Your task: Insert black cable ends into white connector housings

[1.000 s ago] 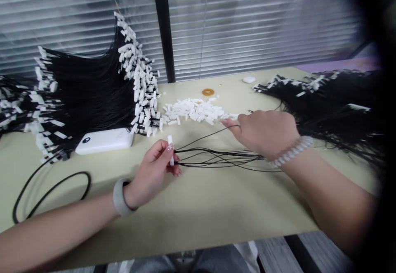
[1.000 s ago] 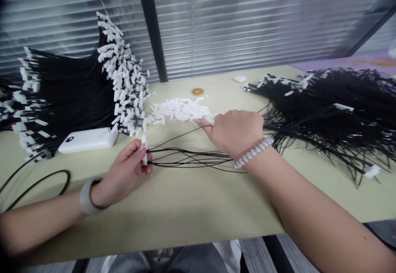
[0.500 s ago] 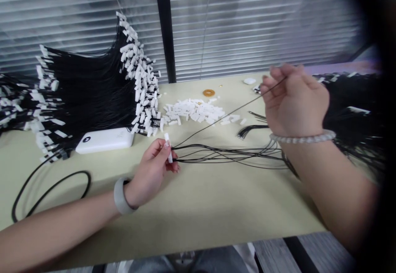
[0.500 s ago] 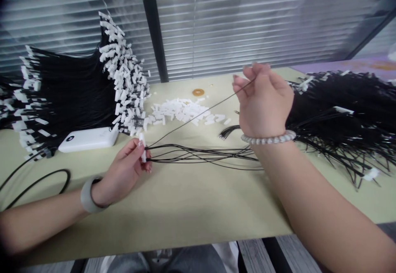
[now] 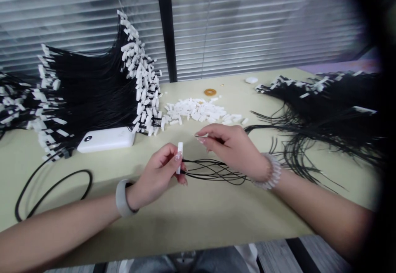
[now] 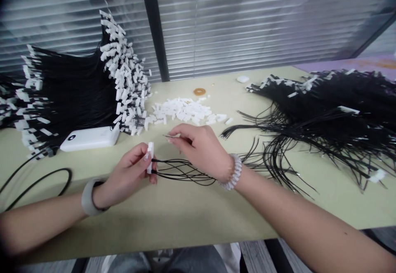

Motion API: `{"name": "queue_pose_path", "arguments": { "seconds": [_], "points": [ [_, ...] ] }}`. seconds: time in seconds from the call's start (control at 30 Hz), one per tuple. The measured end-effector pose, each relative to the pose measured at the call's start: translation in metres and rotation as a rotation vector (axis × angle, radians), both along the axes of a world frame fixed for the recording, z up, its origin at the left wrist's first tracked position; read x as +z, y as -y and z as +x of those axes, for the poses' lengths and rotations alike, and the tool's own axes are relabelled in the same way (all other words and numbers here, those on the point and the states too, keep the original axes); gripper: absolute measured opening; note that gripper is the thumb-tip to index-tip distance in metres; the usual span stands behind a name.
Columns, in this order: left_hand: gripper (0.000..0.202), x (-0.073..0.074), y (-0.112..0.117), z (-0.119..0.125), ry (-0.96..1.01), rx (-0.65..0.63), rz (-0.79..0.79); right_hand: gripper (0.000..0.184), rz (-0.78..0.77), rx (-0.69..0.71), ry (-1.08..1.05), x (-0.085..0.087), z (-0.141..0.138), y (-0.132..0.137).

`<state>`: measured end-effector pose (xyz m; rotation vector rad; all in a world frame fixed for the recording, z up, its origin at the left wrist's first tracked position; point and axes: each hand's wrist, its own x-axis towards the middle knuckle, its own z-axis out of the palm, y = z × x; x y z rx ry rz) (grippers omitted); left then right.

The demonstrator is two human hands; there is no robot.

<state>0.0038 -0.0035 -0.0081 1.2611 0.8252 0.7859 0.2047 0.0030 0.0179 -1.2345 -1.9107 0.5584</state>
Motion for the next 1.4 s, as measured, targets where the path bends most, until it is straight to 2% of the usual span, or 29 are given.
{"name": "queue_pose_path", "arguments": {
  "seconds": [0.23, 0.63, 0.87, 1.1, 1.27, 1.4],
  "points": [
    [0.020, 0.002, 0.000, 0.000, 0.025, -0.031, -0.027, 0.011, 0.170, 0.039, 0.082, -0.005, -0.006, 0.006],
    [0.021, 0.004, 0.000, 0.001, -0.029, -0.084, -0.024, 0.010, 0.294, 0.027, 0.128, -0.008, -0.010, 0.007],
    [0.021, 0.000, 0.000, 0.000, -0.078, -0.114, 0.000, 0.013, 0.521, 0.016, 0.310, -0.015, -0.008, 0.009],
    [0.022, 0.001, 0.003, 0.000, -0.219, -0.206, 0.067, 0.014, 0.700, 0.113, 0.493, -0.018, -0.005, 0.008],
    [0.023, 0.004, 0.001, -0.001, -0.266, -0.251, 0.112, 0.016, 0.732, 0.144, 0.498, -0.017, -0.006, 0.008],
    [0.022, 0.002, -0.001, 0.001, -0.182, -0.181, 0.010, 0.015, 0.598, 0.055, 0.414, -0.008, -0.004, 0.001]
  ]
}}
